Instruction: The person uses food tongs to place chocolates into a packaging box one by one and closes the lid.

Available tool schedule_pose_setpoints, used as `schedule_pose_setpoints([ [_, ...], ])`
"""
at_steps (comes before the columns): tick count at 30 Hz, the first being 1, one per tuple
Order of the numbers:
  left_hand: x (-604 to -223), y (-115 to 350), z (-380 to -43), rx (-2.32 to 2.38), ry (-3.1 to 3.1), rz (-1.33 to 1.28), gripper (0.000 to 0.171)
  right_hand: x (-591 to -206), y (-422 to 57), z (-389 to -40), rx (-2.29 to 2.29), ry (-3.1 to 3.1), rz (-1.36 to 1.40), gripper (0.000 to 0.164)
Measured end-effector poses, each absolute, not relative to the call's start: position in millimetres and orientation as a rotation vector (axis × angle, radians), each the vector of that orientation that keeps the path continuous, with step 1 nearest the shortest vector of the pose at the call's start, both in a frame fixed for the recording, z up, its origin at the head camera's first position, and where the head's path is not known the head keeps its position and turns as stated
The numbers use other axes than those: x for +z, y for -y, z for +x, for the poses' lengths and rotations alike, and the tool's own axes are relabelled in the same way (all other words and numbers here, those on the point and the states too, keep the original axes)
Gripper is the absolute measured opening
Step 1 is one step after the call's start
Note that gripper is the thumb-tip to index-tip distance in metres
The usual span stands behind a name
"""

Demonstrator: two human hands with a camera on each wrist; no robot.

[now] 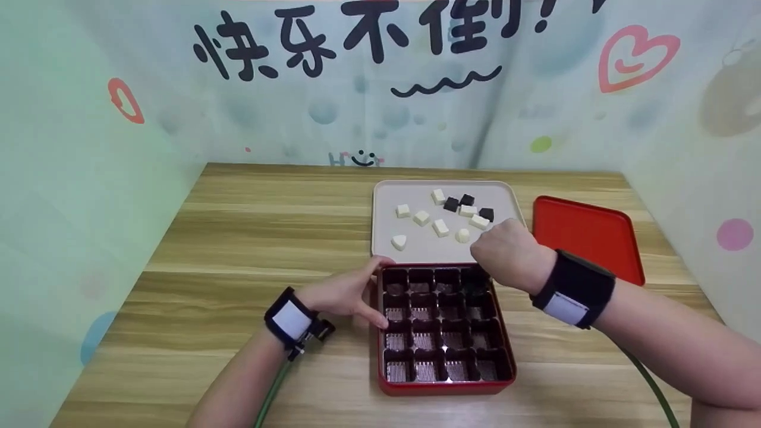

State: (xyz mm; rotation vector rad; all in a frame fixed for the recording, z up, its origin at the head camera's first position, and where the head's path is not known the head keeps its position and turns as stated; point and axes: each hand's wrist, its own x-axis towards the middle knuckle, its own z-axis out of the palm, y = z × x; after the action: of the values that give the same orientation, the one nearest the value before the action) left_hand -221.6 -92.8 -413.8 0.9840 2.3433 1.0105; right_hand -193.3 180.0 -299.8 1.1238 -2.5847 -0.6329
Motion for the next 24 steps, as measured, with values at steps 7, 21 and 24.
schedule_pose_setpoints([
  [7, -413.7, 92.3, -220.4, 0.977, -2.371, 0.966, 0.102, -263.0, -200.7, -190.7, -0.495, 2.901, 0.988, 0.022],
  [21, -413.3, 92.9, -220.9, 0.924, -2.405, 0.942, 0.103, -284.2, -279.6, -256.8, -0.232, 3.098, 0.709, 0.022],
  [24, -411.0, 93.7, -220.4, 0.918, -2.410, 0.938, 0.103, -293.7, -285.5, -270.1, -0.194, 3.166, 0.711, 0.021],
])
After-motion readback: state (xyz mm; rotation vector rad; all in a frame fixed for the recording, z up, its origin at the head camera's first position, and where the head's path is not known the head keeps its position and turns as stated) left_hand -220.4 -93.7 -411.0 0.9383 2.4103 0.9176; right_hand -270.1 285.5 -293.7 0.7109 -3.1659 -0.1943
